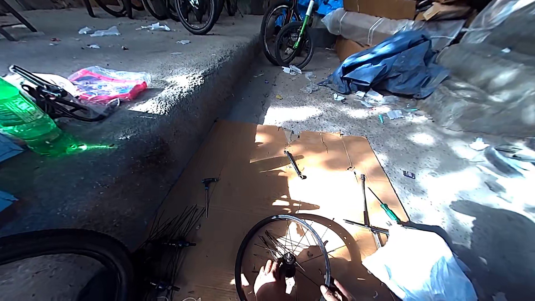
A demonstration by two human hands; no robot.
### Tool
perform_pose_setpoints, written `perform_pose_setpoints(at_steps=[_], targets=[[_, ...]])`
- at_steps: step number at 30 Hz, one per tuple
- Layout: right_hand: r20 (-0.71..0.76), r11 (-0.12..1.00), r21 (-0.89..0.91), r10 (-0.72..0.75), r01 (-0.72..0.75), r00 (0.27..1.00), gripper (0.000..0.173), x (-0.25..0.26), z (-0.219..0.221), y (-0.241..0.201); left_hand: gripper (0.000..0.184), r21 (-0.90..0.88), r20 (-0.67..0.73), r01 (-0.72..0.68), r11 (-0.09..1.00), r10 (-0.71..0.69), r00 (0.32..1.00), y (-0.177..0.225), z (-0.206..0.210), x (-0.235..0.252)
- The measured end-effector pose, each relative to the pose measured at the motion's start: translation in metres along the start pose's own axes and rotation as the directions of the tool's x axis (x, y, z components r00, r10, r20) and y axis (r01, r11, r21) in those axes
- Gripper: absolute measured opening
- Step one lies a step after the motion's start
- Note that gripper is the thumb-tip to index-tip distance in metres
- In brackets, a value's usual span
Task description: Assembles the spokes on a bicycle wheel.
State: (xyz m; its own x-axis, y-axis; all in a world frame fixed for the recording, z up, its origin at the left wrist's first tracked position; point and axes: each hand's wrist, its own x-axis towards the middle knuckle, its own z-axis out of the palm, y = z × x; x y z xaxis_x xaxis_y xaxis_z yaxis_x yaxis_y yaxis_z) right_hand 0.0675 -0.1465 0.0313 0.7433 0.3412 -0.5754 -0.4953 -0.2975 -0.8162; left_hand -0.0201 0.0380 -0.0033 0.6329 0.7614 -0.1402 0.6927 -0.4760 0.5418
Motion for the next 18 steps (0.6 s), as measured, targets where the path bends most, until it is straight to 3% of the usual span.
perform_pose_setpoints(at_steps=[3, 7, 10, 13, 18], targets=[[0.001, 1.000, 0.013, -0.015, 0.015, 1.000, 0.056, -0.001, -0.001, 0.002, 0.034, 0.134, 0.124, -0.063, 0.989, 0.046, 0.991, 0.000, -0.009, 0.008], [0.003, 0.999, 0.029, -0.014, 0.014, 1.000, 0.055, -0.004, -0.001, 0.003, 0.035, 0.233, 0.078, -0.125, 0.964, 0.109, 0.991, 0.000, -0.021, 0.002], [-0.018, 0.999, 0.028, -0.045, 0.045, 0.999, 0.057, -0.004, 0.000, 0.004, 0.043, 0.266, 0.277, 0.050, 0.963, -0.126, 0.953, 0.021, -0.048, 0.006], [-0.072, 0.995, 0.002, -0.095, 0.095, 0.993, 0.054, -0.006, 0.004, 0.003, 0.038, 0.213, 0.466, 0.195, 0.957, -0.275, 0.841, 0.036, -0.072, 0.013], [-0.087, 0.989, 0.125, -0.072, 0.083, 0.994, 0.053, 0.003, 0.007, 0.012, 0.037, 0.453, 0.422, 0.135, 0.881, -0.346, 0.838, 0.062, -0.083, 0.000]])
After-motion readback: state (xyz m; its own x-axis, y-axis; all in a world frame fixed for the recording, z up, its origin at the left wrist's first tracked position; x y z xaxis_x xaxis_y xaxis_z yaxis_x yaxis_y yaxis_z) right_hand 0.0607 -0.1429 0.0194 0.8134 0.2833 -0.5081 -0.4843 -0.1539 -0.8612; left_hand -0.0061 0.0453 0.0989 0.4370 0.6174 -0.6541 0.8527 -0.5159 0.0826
